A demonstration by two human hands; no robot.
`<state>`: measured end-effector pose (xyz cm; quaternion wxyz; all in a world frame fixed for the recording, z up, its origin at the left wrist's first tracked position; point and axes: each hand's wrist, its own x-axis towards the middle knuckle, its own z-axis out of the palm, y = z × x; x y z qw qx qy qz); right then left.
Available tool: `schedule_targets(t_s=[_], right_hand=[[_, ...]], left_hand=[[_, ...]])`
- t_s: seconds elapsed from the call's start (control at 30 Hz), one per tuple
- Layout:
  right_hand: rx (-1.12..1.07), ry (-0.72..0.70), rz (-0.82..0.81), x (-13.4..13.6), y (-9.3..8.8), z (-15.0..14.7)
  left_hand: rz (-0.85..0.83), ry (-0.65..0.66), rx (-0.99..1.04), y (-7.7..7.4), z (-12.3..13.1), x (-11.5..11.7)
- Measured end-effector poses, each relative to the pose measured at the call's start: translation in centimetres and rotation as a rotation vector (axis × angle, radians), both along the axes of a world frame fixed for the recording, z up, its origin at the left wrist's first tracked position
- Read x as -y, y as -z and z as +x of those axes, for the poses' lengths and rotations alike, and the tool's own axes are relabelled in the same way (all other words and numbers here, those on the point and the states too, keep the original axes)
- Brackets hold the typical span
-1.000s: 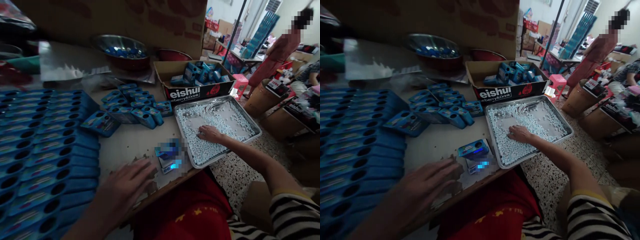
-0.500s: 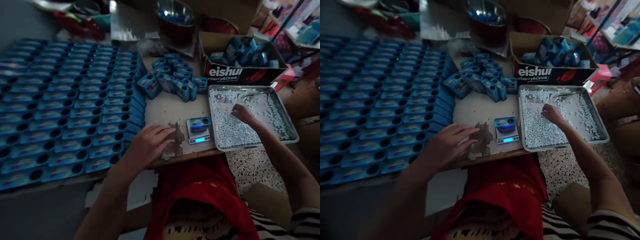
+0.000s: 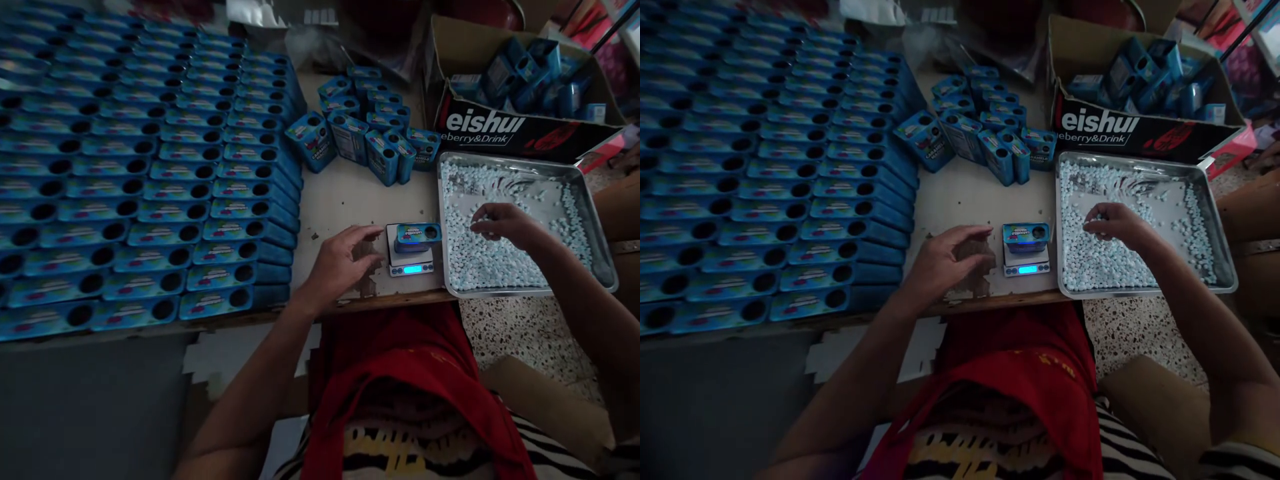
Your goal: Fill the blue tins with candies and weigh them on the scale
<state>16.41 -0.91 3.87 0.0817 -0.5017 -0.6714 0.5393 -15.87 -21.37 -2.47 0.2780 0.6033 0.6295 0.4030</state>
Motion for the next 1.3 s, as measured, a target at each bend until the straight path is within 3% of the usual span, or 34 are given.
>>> schedule_targets(t_s=[0.13,0.27,0.5,0.7,0.87,0.97,1.07,1.2,1.3], right_hand=[[-0.092,-0.058,-0.094,1.1,-2.4,-2.2],[-0.082,-0.149,-0.067,2.3,-4.1,-4.7],[0.151,-0.327,0.233,3.9,-4.8,-8.2],[0.202,-0.351,0.358,4.5,-4.7,-8.4],[0.101,-0.334,0.337,4.5,-4.3,-8.2],[0.036,-0.287,0.216,4.8,-3.9,-8.0],[-0.07,-0.151,0.06,4.2,-3.7,-7.4],[-0.307,0.094,-0.104,0.8,-3.6,-6.4],[-0.359,0.121,-0.176,-2.9,-3.3,-7.1]], left_hand=[[0.013,-0.056,0.119,1.7,1.7,-1.4],[-0.013,-0.073,0.152,2.1,2.8,-1.8],[-0.014,-0.084,0.218,2.8,2.1,-1.1],[-0.013,-0.1,0.229,3.0,1.6,-0.8],[-0.037,-0.08,0.172,2.6,1.8,-1.1],[-0.05,-0.079,0.141,2.3,1.8,-1.1],[-0.017,-0.088,0.12,1.3,2.0,-1.4],[0.078,0.02,-0.026,-1.4,3.1,-2.5],[0.121,0.126,-0.155,-3.2,3.6,-3.6]])
